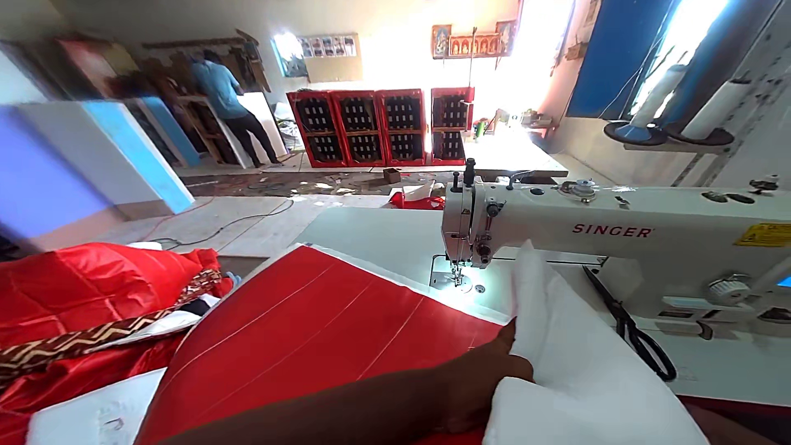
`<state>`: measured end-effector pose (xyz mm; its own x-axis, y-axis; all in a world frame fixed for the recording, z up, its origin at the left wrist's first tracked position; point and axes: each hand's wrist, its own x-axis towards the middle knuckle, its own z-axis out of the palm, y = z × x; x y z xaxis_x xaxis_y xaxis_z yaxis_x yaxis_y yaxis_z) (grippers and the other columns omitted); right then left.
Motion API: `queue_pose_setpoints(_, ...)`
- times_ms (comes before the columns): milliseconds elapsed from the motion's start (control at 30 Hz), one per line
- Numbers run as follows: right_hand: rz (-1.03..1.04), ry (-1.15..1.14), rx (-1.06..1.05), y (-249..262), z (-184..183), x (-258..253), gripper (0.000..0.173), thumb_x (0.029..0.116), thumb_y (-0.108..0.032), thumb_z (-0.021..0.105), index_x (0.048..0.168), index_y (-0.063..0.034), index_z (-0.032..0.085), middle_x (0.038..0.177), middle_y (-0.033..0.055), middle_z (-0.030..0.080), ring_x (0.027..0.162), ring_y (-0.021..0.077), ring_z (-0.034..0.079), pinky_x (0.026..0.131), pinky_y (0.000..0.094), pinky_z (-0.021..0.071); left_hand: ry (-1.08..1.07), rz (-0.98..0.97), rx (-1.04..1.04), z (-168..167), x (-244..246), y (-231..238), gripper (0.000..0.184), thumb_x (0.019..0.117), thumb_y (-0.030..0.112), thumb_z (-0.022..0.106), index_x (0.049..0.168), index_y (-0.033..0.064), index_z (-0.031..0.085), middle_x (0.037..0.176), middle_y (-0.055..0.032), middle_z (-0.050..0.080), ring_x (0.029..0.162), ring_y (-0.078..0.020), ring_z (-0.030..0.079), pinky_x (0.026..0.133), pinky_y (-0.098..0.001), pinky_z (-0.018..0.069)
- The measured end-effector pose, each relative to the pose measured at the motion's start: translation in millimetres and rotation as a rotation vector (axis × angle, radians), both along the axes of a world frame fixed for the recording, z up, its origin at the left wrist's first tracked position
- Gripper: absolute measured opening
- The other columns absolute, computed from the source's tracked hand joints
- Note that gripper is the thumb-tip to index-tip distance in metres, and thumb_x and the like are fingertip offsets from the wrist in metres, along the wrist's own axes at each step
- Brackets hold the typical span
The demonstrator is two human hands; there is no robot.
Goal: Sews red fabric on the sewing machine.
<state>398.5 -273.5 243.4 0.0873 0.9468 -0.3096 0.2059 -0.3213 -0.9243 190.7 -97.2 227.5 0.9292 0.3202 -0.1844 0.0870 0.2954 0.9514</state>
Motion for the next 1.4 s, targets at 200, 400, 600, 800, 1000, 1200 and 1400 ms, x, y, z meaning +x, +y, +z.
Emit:
queue_pose_setpoints(200, -0.595, 0.499, 0.221, 43, -14, 12, 0.053, 0.1120, -0.036, 0.007, 0.120, -0.0095, 0.052, 0.091, -0.0004, 0.067, 0.084, -0.0019, 0.066, 0.073, 0.0168, 0.0545, 0.067, -0.010, 0.074, 21, 42, -13, 0.075, 0.1015, -0.001, 0.043, 0.162, 0.0112, 0.001, 0.138, -0.0155, 0.048, 0.109, -0.0084, 0.059, 0.089, -0.0262, 0.0516)
queue_pose_setpoints(400, -0.614, 0.356, 0.176, 88, -21, 42, 0.039, 0.1093, -0.038, 0.041, 0.144, -0.0204, 0.046, 0.110, 0.0033, 0.070, 0.091, 0.0074, 0.071, 0.070, 0.0254, 0.0612, 0.126, 0.012, -0.124, -6, 59, -13, 0.077, 0.1027, 0.002, 0.040, 0.163, 0.0191, -0.005, 0.147, -0.0158, 0.041, 0.112, -0.0113, 0.059, 0.090, -0.0277, 0.0528)
queue_pose_setpoints(600, -0.040, -0.421, 0.066, 148, -23, 82, 0.062, 0.0969, -0.011, 0.067, 0.153, -0.0248, 0.046, 0.154, 0.0151, 0.046, 0.130, 0.0324, 0.055, 0.100, 0.0545, 0.0493, 0.178, -0.071, -0.103, -18, 72, -3, 0.073, 0.1052, 0.007, 0.039, 0.163, 0.0173, -0.004, 0.143, -0.0152, 0.045, 0.112, -0.0117, 0.059, 0.092, -0.0292, 0.0524)
queue_pose_setpoints(800, 0.536, -0.828, -0.127, 197, -49, 60, 0.046, 0.1128, -0.036, 0.031, 0.146, -0.0203, 0.057, 0.158, 0.0054, 0.047, 0.151, 0.0320, 0.032, 0.115, 0.0708, 0.0193, 0.264, 0.121, -0.140, -44, 71, 17, 0.035, 0.1070, 0.010, 0.045, 0.140, 0.0005, 0.041, 0.106, -0.0090, 0.061, 0.090, -0.0108, 0.063, 0.080, -0.0297, 0.0542)
queue_pose_setpoints(1000, 0.710, -0.847, -0.171, 226, -47, 43, 0.046, 0.1096, -0.040, 0.043, 0.151, -0.0224, 0.051, 0.154, 0.0083, 0.048, 0.142, 0.0305, 0.044, 0.108, 0.0666, 0.0323, 0.340, 0.027, 0.353, -46, 41, 51, 0.062, 0.1126, 0.046, 0.023, 0.128, -0.0021, 0.059, 0.111, -0.0126, 0.066, 0.100, -0.0145, 0.066, 0.090, -0.0358, 0.0544)
queue_pose_setpoints(1200, 0.865, -0.888, -0.098, 243, -53, 15, 0.043, 0.1082, -0.033, 0.048, 0.151, -0.0284, 0.051, 0.167, 0.0039, 0.030, 0.152, 0.0342, 0.028, 0.107, 0.0696, 0.0280, 0.538, 0.221, 0.667, -58, -5, 78, 0.038, 0.1114, 0.032, 0.042, 0.123, 0.0005, 0.061, 0.111, -0.0151, 0.066, 0.101, -0.0212, 0.063, 0.093, -0.0411, 0.0499)
queue_pose_setpoints(1400, 0.959, -0.906, -0.031, 259, -54, 5, 0.045, 0.1063, -0.028, 0.053, 0.151, -0.0268, 0.051, 0.164, 0.0043, 0.036, 0.150, 0.0321, 0.032, 0.107, 0.0695, 0.0292, 0.732, 0.072, 1.147, -63, -7, 98, 0.043, 0.1100, 0.034, 0.046, 0.141, 0.0064, 0.059, 0.155, -0.0136, 0.047, 0.143, -0.0325, 0.044, 0.113, -0.0552, 0.0362)
